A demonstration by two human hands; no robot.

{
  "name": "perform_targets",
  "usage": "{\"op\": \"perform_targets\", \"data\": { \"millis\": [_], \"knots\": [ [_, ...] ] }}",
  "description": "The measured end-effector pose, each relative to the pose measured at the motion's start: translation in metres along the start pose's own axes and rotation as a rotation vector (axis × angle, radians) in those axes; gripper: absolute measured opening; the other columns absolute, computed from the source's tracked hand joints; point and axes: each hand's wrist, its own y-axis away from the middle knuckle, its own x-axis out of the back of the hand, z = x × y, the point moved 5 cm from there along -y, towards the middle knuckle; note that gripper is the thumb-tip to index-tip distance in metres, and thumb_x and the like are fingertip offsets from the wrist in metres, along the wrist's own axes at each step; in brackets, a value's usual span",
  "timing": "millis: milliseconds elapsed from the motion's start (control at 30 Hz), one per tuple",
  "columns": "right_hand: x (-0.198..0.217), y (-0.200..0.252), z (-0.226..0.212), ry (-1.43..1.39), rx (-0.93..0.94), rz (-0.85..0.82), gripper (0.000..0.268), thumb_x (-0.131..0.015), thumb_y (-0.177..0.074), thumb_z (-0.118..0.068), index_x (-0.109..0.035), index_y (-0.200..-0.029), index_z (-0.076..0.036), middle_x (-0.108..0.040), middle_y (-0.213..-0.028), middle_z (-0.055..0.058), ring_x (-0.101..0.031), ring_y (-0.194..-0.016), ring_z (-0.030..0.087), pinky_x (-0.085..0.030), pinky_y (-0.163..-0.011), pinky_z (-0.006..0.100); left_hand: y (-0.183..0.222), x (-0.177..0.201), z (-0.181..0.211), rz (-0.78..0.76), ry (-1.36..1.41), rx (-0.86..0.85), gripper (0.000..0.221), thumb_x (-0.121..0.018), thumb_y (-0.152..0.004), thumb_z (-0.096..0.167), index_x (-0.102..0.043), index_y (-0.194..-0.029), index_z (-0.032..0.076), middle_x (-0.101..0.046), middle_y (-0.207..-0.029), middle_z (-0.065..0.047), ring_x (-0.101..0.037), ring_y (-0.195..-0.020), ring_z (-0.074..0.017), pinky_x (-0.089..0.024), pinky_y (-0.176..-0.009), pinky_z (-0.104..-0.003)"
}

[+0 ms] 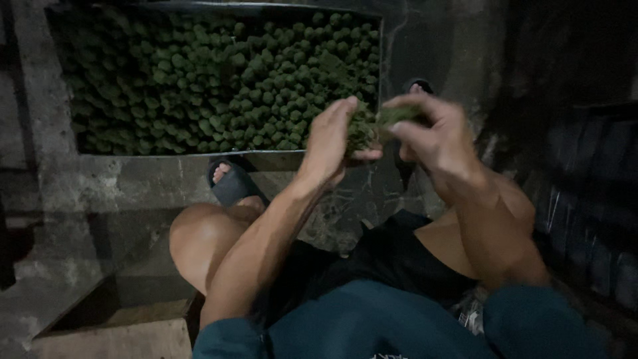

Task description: The person holds a clump of green baked goods in their hands, turning it over and picking apart small pieces before returning it to a tray filled with many similar items.

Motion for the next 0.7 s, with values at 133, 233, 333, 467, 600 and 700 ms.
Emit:
{"op": "perform_targets", "data": {
  "millis": [133, 233, 333, 467, 600, 700],
  "knots": [
    [0.001, -0.029, 0.001, -0.839, 0.145, -0.213, 0.019, -0.061, -0.102, -0.014, -0.066, -0.118, -0.004, -0.069, -0.109, 0.014, -0.074, -0.088, 0.026, -0.065, -0.078, 0.039, 0.014, 0.002, 0.019, -0.006, 0.065, -0.035, 0.029, -0.045, -0.107, 0.032, -0.051, -0.129, 0.013, -0.066, -0.098, -0.019, -0.072, -0.077, -0.0306, -0.069, -0.068, -0.046],
    [0.006, -0.038, 0.021, -0.83, 0.13, 0.007, 0.012, -0.064, -0.115, -0.015, -0.058, -0.109, -0.007, -0.06, -0.103, 0.009, -0.064, -0.078, 0.016, -0.056, -0.066, 0.033, 0.025, 0.003, 0.042, -0.033, -0.293, -0.399, 0.039, -0.046, -0.119, 0.034, -0.047, -0.14, 0.0, -0.059, -0.127, -0.014, -0.063, -0.115, -0.0261, -0.064, -0.088, -0.042],
    [0.005, -0.044, 0.021, -0.503, 0.236, -0.03, 0.019, -0.063, -0.112, -0.029, -0.059, -0.109, -0.011, -0.068, -0.107, 0.007, -0.051, -0.064, 0.011, -0.037, -0.051, 0.025, 0.037, 0.005, 0.05, -0.12, 0.167, -0.203, 0.038, -0.051, -0.113, 0.033, -0.054, -0.12, -0.004, -0.064, -0.098, -0.02, -0.076, -0.083, -0.0352, -0.071, -0.066, -0.044],
    [0.007, -0.043, 0.02, -0.47, 0.387, -0.005, 0.056, -0.055, -0.126, -0.044, -0.052, -0.08, -0.012, -0.052, -0.068, 0.001, -0.04, -0.048, 0.006, -0.028, -0.041, 0.022, 0.058, 0.012, 0.078, -0.091, 0.124, -0.3, 0.04, -0.052, -0.111, 0.035, -0.058, -0.12, -0.003, -0.067, -0.097, -0.019, -0.078, -0.084, -0.0334, -0.071, -0.069, -0.044],
    [0.012, -0.05, 0.018, -0.416, 0.393, -0.075, 0.034, -0.057, -0.126, -0.036, -0.057, -0.102, -0.012, -0.061, -0.089, 0.006, -0.055, -0.068, 0.011, -0.044, -0.055, 0.025, 0.068, 0.026, 0.091, -0.102, 0.115, -0.395, 0.039, -0.051, -0.113, 0.035, -0.058, -0.125, -0.002, -0.067, -0.102, -0.019, -0.078, -0.093, -0.0327, -0.073, -0.077, -0.046],
    [0.031, -0.061, 0.013, -0.625, 0.349, -0.102, 0.028, -0.056, -0.125, -0.034, -0.058, -0.111, -0.01, -0.063, -0.097, 0.01, -0.06, -0.077, 0.016, -0.049, -0.063, 0.026, 0.067, 0.034, 0.091, -0.076, 0.121, -0.416, 0.039, -0.053, -0.111, 0.034, -0.059, -0.125, -0.002, -0.067, -0.1, -0.018, -0.078, -0.09, -0.0328, -0.073, -0.075, -0.046]
  ]
}}
